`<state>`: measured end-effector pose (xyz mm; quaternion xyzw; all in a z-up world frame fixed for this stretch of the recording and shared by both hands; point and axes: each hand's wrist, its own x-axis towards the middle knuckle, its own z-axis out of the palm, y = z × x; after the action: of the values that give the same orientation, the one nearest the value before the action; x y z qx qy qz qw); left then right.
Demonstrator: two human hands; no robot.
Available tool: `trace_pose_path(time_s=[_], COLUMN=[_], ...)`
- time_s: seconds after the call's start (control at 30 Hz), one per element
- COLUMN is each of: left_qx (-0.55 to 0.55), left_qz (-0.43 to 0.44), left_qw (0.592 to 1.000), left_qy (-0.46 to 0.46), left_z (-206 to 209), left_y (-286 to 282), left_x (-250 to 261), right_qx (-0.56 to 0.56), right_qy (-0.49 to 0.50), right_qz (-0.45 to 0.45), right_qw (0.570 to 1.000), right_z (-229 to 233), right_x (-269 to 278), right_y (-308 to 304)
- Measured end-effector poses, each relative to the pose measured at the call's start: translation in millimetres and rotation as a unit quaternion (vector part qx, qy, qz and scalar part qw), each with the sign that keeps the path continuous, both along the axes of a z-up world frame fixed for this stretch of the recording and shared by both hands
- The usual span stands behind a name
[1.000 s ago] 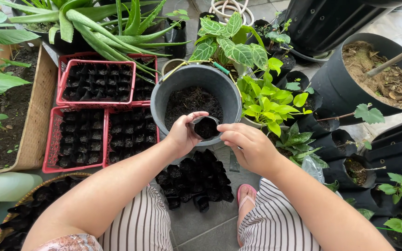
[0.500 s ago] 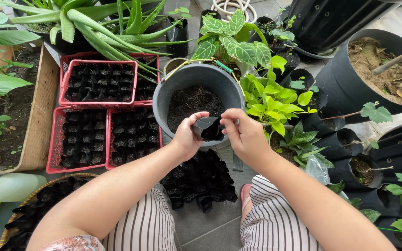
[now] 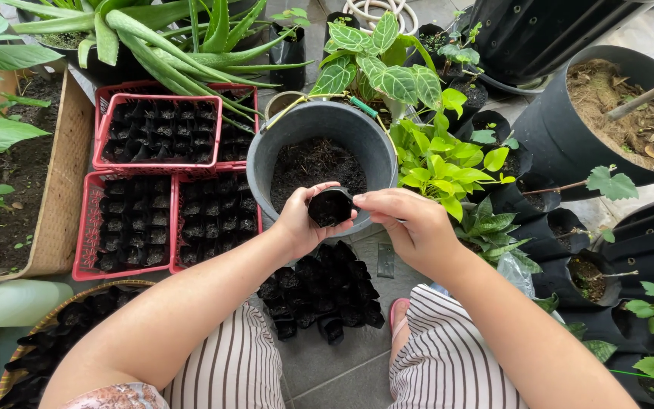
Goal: Filling small plastic nursery pots with soil using a spoon.
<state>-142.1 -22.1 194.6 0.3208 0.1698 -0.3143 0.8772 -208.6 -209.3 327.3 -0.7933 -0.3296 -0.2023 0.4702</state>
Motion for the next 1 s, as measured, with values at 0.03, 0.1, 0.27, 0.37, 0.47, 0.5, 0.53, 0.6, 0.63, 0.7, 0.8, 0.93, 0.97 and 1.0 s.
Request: trace_pose_path(time_s=[0.03,0.1,0.27,0.37,0.47,0.5,0.53,0.6,0.63,0.7,0.8,0.93,0.97,1.0], left_qx=[0.000,0.010,0.004,0.001,0.006,0.014,0.014,0.011,0.011,0.005,-0.008,-0.018,-0.006,0.007], left_qz=[0.000,-0.025,-0.050,-0.060,-0.062,-0.062,-0.061,-0.069,-0.069,-0.080,-0.082,-0.084,-0.089,-0.095], left_qw=[1.000,1.000,0.999,0.998,0.998,0.998,0.998,0.998,0.998,0.997,0.997,0.996,0.996,0.995], left_qy=[-0.001,0.006,0.012,0.010,0.005,-0.001,0.000,-0.006,-0.006,-0.008,0.000,0.010,-0.006,-0.019], left_z=[0,-1,-4,-8,-12,-14,-14,-15,-17,-22,-1,-8,-7,-6], left_y=[0,2,3,3,2,2,1,1,1,-2,-1,-2,-3,-3], left_x=[0,0,0,2,3,2,1,0,2,4,0,-1,-3,-6], right_qx=[0.000,0.039,0.096,0.102,0.102,0.114,0.114,0.130,0.131,0.170,0.164,0.144,0.136,0.130], right_qy=[-0.001,0.055,0.161,0.205,0.225,0.241,0.241,0.234,0.233,0.251,0.275,0.288,0.279,0.271], right_qz=[0.000,0.003,0.027,0.044,0.043,0.041,0.041,0.031,0.031,0.046,0.057,0.047,0.036,0.025], right_qw=[1.000,0.998,0.982,0.972,0.968,0.963,0.963,0.963,0.963,0.952,0.946,0.946,0.950,0.953], right_z=[2,4,2,-3,-8,-9,-9,-10,-10,-11,-12,-18,-16,-15], right_x=[-1,-3,-7,-4,1,2,3,7,7,7,8,15,16,15], right_y=[-2,-7,-6,-2,-6,-9,-13,-21,-20,-20,-11,-20,-23,-25])
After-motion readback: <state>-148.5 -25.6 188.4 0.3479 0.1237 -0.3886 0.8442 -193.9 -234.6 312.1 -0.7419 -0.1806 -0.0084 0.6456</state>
